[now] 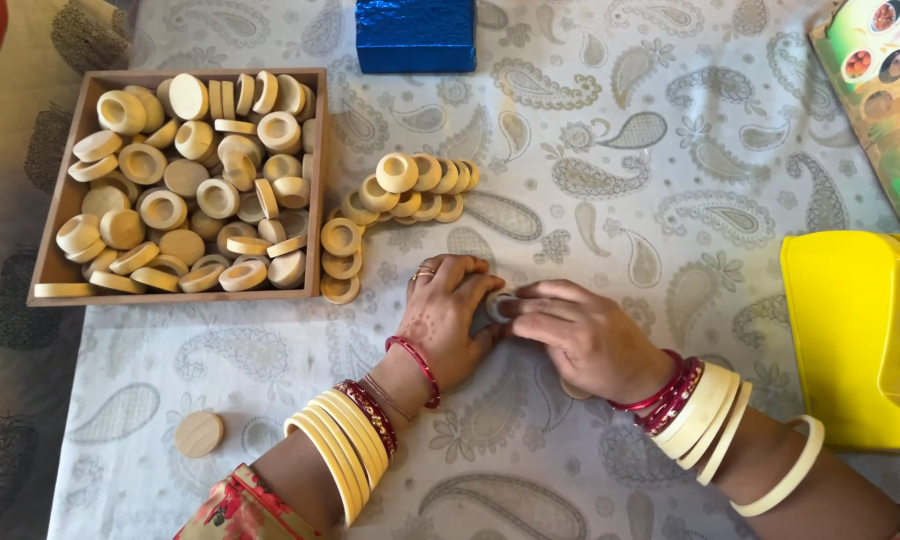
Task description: The recorder is seen wiping and cleaning small wooden circular parts with a cloth.
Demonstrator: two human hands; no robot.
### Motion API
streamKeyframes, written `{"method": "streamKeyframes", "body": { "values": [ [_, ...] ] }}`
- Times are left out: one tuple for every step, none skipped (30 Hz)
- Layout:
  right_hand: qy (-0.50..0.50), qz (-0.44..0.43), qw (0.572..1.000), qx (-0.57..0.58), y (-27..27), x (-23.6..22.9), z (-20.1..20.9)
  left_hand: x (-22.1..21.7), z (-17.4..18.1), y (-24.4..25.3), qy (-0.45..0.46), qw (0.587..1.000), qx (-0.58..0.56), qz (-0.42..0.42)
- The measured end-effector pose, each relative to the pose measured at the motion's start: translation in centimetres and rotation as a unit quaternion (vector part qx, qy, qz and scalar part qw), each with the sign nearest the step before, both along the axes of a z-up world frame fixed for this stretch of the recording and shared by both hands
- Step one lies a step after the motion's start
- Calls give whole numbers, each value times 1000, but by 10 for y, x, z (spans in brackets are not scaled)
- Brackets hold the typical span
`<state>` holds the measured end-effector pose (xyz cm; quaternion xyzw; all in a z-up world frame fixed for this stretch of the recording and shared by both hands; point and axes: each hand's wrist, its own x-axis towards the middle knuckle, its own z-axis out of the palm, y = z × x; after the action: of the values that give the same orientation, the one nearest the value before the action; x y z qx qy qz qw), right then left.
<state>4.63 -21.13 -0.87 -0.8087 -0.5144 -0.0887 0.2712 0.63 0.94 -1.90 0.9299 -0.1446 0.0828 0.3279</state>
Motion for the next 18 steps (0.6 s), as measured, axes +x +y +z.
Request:
{"method": "streamKeyframes", "body": {
  "values": [
    [0,1,1000,2,-2,-1,-3,-1,2,0,0,1000,2,1],
    [6,-24,1000,11,-4,-2,-5,-2,5,-1,1,1000,1,-4],
    [12,-49,999,20,-7,-3,-7,-2,7,-2,2,1000,0,-9],
    [10,-50,998,21,-2,-2,2,0,9,-2,1,1000,1,-10],
    [1,-69,997,37,1,-2,10,0,9,-3,7,1000,-5,-8],
    [-8,-87,995,52,4,-2,18,0,10,-3,13,1000,-10,-6],
    [-7,-89,995,52,2,0,3,0,6,-4,14,1000,-11,-7],
    [-14,-47,998,49,0,3,-13,-1,3,-4,15,1000,-13,-2],
    [-21,-5,999,47,-1,7,-29,0,0,-4,15,1000,-12,3],
    [-21,-7,999,48,0,4,-16,-1,1,-4,15,1000,-12,2],
    [-6,2,999,43,1,1,-3,-2,2,-4,14,1000,-9,5],
    [9,11,999,37,2,-2,10,-3,3,-4,13,1000,-6,8],
    [8,7,999,40,0,-2,11,-2,-2,-3,12,1000,-3,5],
    [78,-9,996,45,-2,-1,12,-2,-6,-3,8,1000,-1,6],
    [148,-24,987,51,-4,-2,13,-3,-11,-1,4,1000,1,6],
    [148,-28,987,55,-2,-3,16,-2,-8,0,5,1000,5,2],
    [151,-54,983,85,0,-5,19,-2,-5,0,1,1000,5,1],
    [153,-81,978,115,3,-7,22,-2,-3,1,-3,1000,6,0]
  ]
}}
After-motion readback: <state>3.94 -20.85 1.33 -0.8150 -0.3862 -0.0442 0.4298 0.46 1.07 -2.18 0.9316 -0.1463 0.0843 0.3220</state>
